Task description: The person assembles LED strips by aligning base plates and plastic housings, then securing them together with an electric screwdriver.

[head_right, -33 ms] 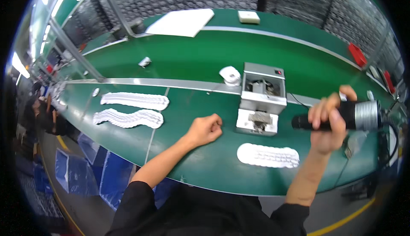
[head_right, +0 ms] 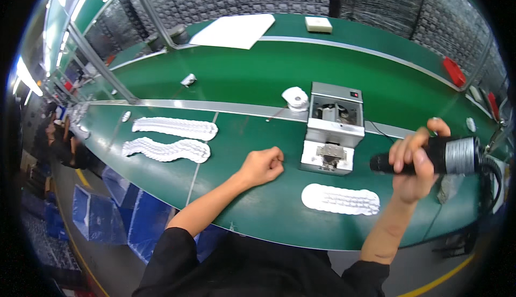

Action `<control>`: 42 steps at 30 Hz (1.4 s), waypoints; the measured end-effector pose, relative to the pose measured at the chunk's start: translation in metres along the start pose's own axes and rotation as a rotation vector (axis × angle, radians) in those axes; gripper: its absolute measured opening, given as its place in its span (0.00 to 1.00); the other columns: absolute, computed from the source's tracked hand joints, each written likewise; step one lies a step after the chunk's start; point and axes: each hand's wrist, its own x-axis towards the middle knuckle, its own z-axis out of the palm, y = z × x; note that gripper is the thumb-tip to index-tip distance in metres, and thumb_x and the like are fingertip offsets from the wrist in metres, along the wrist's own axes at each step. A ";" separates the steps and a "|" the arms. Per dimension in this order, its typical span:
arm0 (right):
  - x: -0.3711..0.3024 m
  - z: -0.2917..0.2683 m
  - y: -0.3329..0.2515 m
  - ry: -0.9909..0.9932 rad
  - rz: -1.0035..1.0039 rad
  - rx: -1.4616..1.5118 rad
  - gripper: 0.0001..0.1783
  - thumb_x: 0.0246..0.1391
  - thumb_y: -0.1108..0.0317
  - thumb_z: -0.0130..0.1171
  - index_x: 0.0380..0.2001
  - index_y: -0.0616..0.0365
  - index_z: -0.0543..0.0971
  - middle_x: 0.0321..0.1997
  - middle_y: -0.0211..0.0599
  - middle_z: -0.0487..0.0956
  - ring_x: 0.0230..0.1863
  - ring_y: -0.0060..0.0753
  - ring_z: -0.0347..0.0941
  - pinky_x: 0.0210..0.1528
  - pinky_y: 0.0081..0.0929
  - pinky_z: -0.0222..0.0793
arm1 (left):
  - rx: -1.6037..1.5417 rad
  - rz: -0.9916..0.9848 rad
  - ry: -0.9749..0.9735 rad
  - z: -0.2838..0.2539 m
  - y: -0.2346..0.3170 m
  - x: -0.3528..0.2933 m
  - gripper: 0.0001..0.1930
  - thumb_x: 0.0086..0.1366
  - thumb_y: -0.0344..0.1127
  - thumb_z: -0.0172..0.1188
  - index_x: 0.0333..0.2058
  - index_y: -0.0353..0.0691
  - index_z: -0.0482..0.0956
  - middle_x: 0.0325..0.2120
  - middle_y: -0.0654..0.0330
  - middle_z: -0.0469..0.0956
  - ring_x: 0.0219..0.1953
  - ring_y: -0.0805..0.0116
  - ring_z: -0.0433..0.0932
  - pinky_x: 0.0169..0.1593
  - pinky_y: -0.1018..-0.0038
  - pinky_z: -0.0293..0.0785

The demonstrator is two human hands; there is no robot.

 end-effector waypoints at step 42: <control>-0.050 -0.016 0.002 -0.190 0.147 -0.015 0.29 0.50 0.78 0.57 0.55 0.62 0.61 0.22 0.42 0.69 0.18 0.33 0.63 0.19 0.31 0.61 | 0.469 -0.458 -0.211 -0.226 -0.254 0.149 0.35 0.45 0.22 0.58 0.57 0.45 0.69 0.59 0.51 0.65 0.59 0.50 0.66 0.62 0.64 0.65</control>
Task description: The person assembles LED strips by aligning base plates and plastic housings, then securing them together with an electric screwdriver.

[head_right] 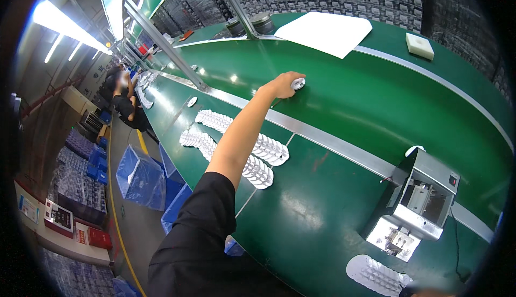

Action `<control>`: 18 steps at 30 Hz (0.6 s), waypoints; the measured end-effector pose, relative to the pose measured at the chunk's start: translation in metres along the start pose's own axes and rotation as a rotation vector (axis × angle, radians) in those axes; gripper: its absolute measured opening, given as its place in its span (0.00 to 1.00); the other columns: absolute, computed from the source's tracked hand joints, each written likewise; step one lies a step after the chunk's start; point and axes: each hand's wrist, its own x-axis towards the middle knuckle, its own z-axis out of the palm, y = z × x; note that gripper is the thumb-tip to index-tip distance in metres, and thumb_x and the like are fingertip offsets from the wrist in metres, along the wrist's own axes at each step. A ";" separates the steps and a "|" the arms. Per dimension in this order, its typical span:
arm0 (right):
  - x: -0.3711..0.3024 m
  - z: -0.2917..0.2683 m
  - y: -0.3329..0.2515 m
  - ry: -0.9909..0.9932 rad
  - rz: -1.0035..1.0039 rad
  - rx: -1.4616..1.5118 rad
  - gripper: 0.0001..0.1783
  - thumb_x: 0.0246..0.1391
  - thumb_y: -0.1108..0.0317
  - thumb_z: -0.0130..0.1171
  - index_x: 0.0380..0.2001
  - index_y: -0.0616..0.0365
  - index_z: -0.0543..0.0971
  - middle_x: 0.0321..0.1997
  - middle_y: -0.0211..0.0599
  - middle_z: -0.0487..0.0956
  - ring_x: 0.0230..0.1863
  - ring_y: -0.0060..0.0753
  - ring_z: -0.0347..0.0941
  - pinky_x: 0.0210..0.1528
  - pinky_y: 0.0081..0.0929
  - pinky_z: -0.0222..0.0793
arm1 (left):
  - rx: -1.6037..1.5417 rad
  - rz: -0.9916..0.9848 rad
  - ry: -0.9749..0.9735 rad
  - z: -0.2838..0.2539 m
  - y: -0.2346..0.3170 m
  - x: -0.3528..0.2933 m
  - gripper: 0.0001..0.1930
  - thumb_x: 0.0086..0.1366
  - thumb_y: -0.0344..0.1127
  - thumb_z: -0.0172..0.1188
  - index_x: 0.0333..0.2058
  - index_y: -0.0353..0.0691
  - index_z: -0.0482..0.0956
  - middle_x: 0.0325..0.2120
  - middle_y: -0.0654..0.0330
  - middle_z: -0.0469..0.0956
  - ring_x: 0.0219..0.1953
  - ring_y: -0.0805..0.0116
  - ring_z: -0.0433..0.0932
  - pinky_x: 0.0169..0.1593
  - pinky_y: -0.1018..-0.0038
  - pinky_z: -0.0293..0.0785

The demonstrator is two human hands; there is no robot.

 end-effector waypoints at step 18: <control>-0.019 0.006 -0.008 0.177 0.055 -0.204 0.30 0.45 0.64 0.67 0.43 0.60 0.59 0.17 0.28 0.66 0.13 0.20 0.60 0.17 0.17 0.60 | -0.133 0.611 0.185 -0.031 0.200 -0.136 0.30 0.43 0.38 0.73 0.48 0.39 0.77 0.43 0.53 0.73 0.46 0.54 0.75 0.50 0.66 0.73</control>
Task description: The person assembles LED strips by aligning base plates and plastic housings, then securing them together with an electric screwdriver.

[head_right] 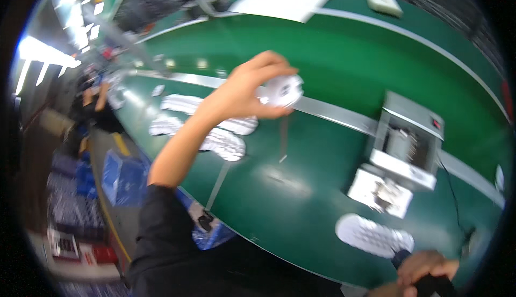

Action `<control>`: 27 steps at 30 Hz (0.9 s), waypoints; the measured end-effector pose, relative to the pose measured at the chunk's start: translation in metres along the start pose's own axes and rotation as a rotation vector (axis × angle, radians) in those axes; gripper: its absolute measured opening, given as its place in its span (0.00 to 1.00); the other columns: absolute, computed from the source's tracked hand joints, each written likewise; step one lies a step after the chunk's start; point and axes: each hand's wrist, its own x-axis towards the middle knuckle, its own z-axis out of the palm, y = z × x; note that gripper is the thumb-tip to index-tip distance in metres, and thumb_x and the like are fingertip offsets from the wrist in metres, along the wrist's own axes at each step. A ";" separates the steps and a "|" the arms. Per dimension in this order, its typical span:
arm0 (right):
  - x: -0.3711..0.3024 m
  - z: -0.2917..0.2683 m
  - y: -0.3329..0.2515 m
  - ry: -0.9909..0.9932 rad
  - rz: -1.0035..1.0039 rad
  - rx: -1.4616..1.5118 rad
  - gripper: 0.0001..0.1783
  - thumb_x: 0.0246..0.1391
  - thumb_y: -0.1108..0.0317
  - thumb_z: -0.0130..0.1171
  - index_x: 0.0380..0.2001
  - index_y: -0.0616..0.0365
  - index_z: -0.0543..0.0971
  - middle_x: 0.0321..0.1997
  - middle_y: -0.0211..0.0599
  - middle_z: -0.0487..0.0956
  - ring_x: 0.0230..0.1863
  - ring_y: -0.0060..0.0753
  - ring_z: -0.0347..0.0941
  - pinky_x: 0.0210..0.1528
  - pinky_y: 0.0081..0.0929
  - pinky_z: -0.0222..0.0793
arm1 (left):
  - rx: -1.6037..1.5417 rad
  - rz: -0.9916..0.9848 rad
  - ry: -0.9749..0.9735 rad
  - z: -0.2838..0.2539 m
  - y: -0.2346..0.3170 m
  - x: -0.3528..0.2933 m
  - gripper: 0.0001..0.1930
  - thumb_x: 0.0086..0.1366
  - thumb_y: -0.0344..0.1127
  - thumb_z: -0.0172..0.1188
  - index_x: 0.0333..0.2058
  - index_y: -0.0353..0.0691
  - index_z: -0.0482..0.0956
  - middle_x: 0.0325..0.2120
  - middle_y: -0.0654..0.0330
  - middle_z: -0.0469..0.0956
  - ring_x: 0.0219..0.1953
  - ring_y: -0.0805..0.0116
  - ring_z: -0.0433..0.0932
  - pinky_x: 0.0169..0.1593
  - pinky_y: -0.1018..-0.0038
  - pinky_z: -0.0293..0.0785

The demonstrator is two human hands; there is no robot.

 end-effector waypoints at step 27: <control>0.036 0.003 0.007 -0.372 0.116 0.227 0.29 0.35 0.78 0.72 0.42 0.60 0.68 0.22 0.36 0.76 0.16 0.30 0.73 0.24 0.29 0.74 | -0.419 0.275 -0.107 0.175 0.152 -0.077 0.13 0.50 0.37 0.70 0.36 0.46 0.82 0.45 0.59 0.74 0.54 0.54 0.73 0.51 0.62 0.75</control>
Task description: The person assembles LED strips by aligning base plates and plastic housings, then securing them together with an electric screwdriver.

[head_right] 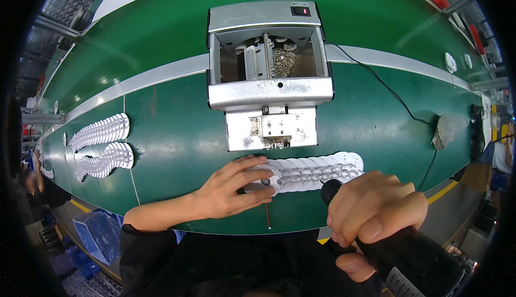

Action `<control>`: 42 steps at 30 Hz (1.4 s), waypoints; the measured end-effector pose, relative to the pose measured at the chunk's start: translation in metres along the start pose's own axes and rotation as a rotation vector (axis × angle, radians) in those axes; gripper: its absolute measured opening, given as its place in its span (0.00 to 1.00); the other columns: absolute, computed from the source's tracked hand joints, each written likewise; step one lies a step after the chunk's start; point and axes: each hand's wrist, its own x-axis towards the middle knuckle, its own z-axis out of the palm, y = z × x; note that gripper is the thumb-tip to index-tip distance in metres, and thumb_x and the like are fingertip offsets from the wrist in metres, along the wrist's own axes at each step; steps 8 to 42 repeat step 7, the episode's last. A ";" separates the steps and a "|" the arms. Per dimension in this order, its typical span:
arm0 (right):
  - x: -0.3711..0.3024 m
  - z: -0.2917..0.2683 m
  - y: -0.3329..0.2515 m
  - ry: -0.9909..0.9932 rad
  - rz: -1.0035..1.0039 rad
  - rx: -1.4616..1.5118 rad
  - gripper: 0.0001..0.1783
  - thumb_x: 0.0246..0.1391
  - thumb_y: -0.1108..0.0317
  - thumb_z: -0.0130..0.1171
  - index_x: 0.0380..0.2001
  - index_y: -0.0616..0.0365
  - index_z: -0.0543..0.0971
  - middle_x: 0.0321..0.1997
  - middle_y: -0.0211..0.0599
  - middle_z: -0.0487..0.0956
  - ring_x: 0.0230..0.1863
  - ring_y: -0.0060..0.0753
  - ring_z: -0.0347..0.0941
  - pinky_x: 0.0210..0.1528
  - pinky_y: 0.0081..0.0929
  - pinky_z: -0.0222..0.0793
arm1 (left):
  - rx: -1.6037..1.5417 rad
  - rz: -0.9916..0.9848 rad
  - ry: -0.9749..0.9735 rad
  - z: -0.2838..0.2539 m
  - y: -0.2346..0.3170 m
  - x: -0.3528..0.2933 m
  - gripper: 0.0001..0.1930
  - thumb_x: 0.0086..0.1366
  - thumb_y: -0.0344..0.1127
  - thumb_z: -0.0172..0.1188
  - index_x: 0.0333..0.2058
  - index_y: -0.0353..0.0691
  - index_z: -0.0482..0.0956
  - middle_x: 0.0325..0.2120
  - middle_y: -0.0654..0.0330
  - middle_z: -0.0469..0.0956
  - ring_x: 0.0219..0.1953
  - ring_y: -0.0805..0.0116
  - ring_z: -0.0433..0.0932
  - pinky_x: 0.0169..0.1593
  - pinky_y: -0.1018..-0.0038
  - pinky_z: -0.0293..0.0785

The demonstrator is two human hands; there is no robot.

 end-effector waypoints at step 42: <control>0.002 -0.001 0.001 -0.033 0.030 -0.006 0.29 0.38 0.76 0.72 0.43 0.59 0.67 0.22 0.36 0.76 0.17 0.31 0.74 0.24 0.29 0.74 | -0.035 0.018 -0.033 0.001 -0.003 -0.001 0.12 0.54 0.32 0.62 0.39 0.44 0.80 0.49 0.57 0.73 0.58 0.54 0.68 0.57 0.59 0.71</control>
